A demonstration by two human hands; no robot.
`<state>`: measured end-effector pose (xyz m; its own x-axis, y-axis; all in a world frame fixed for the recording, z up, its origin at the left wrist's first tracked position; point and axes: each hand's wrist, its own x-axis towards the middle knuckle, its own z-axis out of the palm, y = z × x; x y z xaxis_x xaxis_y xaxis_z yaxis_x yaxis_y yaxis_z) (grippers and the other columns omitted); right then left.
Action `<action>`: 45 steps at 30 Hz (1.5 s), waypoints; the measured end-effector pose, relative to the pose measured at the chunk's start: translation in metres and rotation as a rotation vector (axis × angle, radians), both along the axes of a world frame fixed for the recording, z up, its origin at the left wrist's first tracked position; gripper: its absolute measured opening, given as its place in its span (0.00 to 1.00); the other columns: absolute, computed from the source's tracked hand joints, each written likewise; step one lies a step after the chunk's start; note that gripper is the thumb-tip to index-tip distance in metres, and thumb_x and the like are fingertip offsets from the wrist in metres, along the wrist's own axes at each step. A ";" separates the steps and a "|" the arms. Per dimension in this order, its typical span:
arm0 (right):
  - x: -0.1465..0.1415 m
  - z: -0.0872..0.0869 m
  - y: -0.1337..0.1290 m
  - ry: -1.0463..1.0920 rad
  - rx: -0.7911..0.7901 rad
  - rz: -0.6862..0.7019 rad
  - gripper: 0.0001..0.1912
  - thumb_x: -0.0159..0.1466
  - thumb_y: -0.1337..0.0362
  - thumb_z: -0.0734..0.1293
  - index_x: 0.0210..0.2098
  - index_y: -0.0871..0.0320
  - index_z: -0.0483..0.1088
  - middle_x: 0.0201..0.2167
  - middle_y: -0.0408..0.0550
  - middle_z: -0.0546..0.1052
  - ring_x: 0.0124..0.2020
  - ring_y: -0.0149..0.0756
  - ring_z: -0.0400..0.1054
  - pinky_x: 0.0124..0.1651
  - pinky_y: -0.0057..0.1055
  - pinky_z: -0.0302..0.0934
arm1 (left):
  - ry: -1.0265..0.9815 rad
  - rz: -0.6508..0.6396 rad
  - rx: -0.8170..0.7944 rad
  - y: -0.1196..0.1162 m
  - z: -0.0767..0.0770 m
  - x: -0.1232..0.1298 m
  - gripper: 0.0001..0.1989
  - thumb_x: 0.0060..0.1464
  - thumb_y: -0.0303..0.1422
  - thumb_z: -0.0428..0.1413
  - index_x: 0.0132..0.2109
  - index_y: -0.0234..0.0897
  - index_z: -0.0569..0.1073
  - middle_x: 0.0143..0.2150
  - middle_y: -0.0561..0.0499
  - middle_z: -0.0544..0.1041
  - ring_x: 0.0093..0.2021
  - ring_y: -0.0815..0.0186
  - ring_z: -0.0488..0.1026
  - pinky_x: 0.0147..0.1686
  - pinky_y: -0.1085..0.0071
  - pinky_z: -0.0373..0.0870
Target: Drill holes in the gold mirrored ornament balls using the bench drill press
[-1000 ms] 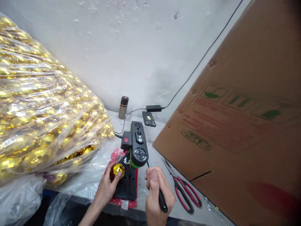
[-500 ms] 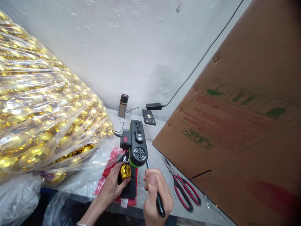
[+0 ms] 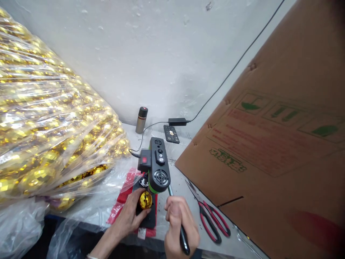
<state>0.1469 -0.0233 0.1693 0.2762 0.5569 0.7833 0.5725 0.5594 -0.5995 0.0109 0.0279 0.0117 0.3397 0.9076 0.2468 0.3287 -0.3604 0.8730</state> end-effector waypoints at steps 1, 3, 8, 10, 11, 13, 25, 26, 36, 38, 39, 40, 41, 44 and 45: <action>0.001 -0.005 -0.001 -0.015 -0.002 0.003 0.16 0.75 0.73 0.57 0.31 0.54 0.62 0.26 0.38 0.67 0.25 0.26 0.65 0.28 0.24 0.58 | -0.002 -0.014 -0.011 0.000 0.000 -0.001 0.28 0.62 0.38 0.62 0.66 0.38 0.70 0.62 0.35 0.79 0.61 0.45 0.77 0.63 0.45 0.75; 0.002 -0.018 -0.002 -0.047 0.002 -0.007 0.16 0.75 0.72 0.57 0.30 0.54 0.62 0.26 0.39 0.68 0.25 0.27 0.65 0.28 0.25 0.58 | -0.011 -0.032 -0.034 0.000 0.000 -0.004 0.28 0.62 0.37 0.62 0.67 0.39 0.70 0.63 0.35 0.78 0.62 0.45 0.77 0.64 0.45 0.74; -0.002 -0.041 0.001 -0.042 0.096 -0.061 0.18 0.76 0.68 0.55 0.28 0.53 0.61 0.25 0.38 0.68 0.25 0.28 0.64 0.33 0.28 0.61 | -0.020 -0.039 -0.045 0.000 -0.003 -0.006 0.29 0.62 0.36 0.63 0.68 0.40 0.70 0.64 0.35 0.78 0.63 0.45 0.76 0.65 0.44 0.74; -0.006 -0.044 0.004 -0.012 0.128 -0.086 0.19 0.76 0.69 0.55 0.28 0.54 0.61 0.25 0.37 0.67 0.24 0.27 0.63 0.37 0.30 0.63 | -0.013 -0.039 -0.036 0.000 -0.005 -0.006 0.29 0.62 0.36 0.63 0.68 0.39 0.69 0.64 0.35 0.78 0.64 0.44 0.76 0.65 0.43 0.73; -0.007 -0.045 0.004 0.002 0.135 -0.097 0.19 0.76 0.69 0.55 0.28 0.54 0.61 0.25 0.37 0.67 0.25 0.27 0.63 0.39 0.30 0.63 | -0.011 -0.039 -0.031 0.000 -0.006 -0.006 0.30 0.61 0.36 0.63 0.68 0.39 0.69 0.64 0.35 0.77 0.64 0.44 0.76 0.65 0.43 0.73; -0.010 -0.047 0.006 0.021 0.137 -0.108 0.20 0.76 0.69 0.55 0.27 0.54 0.61 0.26 0.37 0.68 0.25 0.27 0.63 0.41 0.30 0.63 | -0.010 -0.041 -0.024 0.000 -0.007 -0.006 0.30 0.61 0.36 0.63 0.69 0.39 0.69 0.65 0.34 0.77 0.64 0.44 0.75 0.65 0.43 0.73; -0.015 -0.055 0.005 0.080 0.126 -0.193 0.20 0.75 0.67 0.57 0.25 0.52 0.60 0.23 0.37 0.68 0.23 0.30 0.61 0.45 0.33 0.66 | -0.027 -0.015 -0.023 0.000 -0.008 -0.004 0.30 0.59 0.37 0.65 0.67 0.40 0.71 0.62 0.36 0.79 0.61 0.45 0.78 0.63 0.46 0.76; -0.014 -0.057 0.005 0.070 0.136 -0.187 0.20 0.75 0.66 0.58 0.25 0.52 0.60 0.22 0.37 0.68 0.23 0.30 0.61 0.44 0.34 0.66 | -0.025 -0.015 -0.022 0.000 -0.007 -0.004 0.30 0.59 0.37 0.65 0.67 0.40 0.71 0.62 0.36 0.79 0.61 0.45 0.78 0.63 0.45 0.76; -0.009 -0.063 0.011 0.033 0.188 -0.175 0.21 0.76 0.66 0.57 0.24 0.53 0.60 0.22 0.36 0.67 0.22 0.29 0.61 0.43 0.33 0.66 | -0.019 -0.032 -0.064 -0.001 -0.009 -0.003 0.30 0.61 0.39 0.64 0.67 0.40 0.70 0.65 0.35 0.77 0.64 0.43 0.76 0.65 0.43 0.73; -0.009 -0.061 0.013 0.016 0.217 -0.187 0.22 0.76 0.65 0.57 0.24 0.53 0.60 0.22 0.35 0.67 0.21 0.27 0.61 0.44 0.31 0.66 | -0.019 -0.038 -0.087 -0.001 -0.009 -0.002 0.30 0.61 0.39 0.64 0.68 0.39 0.69 0.65 0.34 0.77 0.64 0.43 0.75 0.65 0.43 0.72; -0.008 -0.060 0.013 0.011 0.224 -0.188 0.22 0.76 0.65 0.57 0.24 0.54 0.60 0.22 0.35 0.67 0.21 0.27 0.60 0.44 0.30 0.65 | -0.016 -0.042 -0.097 -0.001 -0.009 -0.001 0.30 0.61 0.38 0.64 0.68 0.39 0.69 0.65 0.34 0.76 0.64 0.43 0.75 0.66 0.43 0.72; -0.008 -0.060 0.014 0.011 0.224 -0.185 0.23 0.77 0.65 0.57 0.23 0.54 0.60 0.22 0.35 0.67 0.21 0.27 0.60 0.44 0.30 0.65 | -0.011 -0.047 -0.107 -0.001 -0.008 -0.001 0.31 0.61 0.38 0.64 0.68 0.39 0.68 0.65 0.33 0.76 0.65 0.43 0.74 0.66 0.43 0.71; -0.008 -0.061 0.014 0.022 0.230 -0.183 0.23 0.77 0.64 0.57 0.23 0.54 0.60 0.21 0.35 0.67 0.21 0.27 0.60 0.44 0.29 0.65 | -0.006 -0.053 -0.114 -0.001 -0.008 0.000 0.31 0.61 0.38 0.64 0.68 0.38 0.68 0.66 0.33 0.75 0.65 0.43 0.74 0.67 0.42 0.70; -0.010 -0.064 0.012 0.098 0.209 -0.177 0.23 0.77 0.64 0.58 0.23 0.54 0.60 0.22 0.36 0.67 0.21 0.27 0.60 0.46 0.30 0.65 | 0.000 -0.067 -0.130 -0.001 -0.008 0.002 0.33 0.60 0.36 0.64 0.69 0.38 0.67 0.67 0.32 0.74 0.66 0.42 0.72 0.68 0.42 0.69; -0.011 -0.065 0.011 0.129 0.190 -0.179 0.23 0.77 0.64 0.58 0.23 0.54 0.61 0.22 0.36 0.67 0.22 0.27 0.60 0.48 0.31 0.65 | -0.003 -0.071 -0.133 0.000 -0.008 0.003 0.33 0.59 0.36 0.64 0.69 0.38 0.66 0.67 0.32 0.74 0.66 0.42 0.72 0.68 0.42 0.68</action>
<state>0.1360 -0.0124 0.1039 0.4607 0.3374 0.8209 0.5979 0.5656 -0.5680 0.0135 0.0276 0.0038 0.4037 0.9060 0.1275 0.3037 -0.2641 0.9155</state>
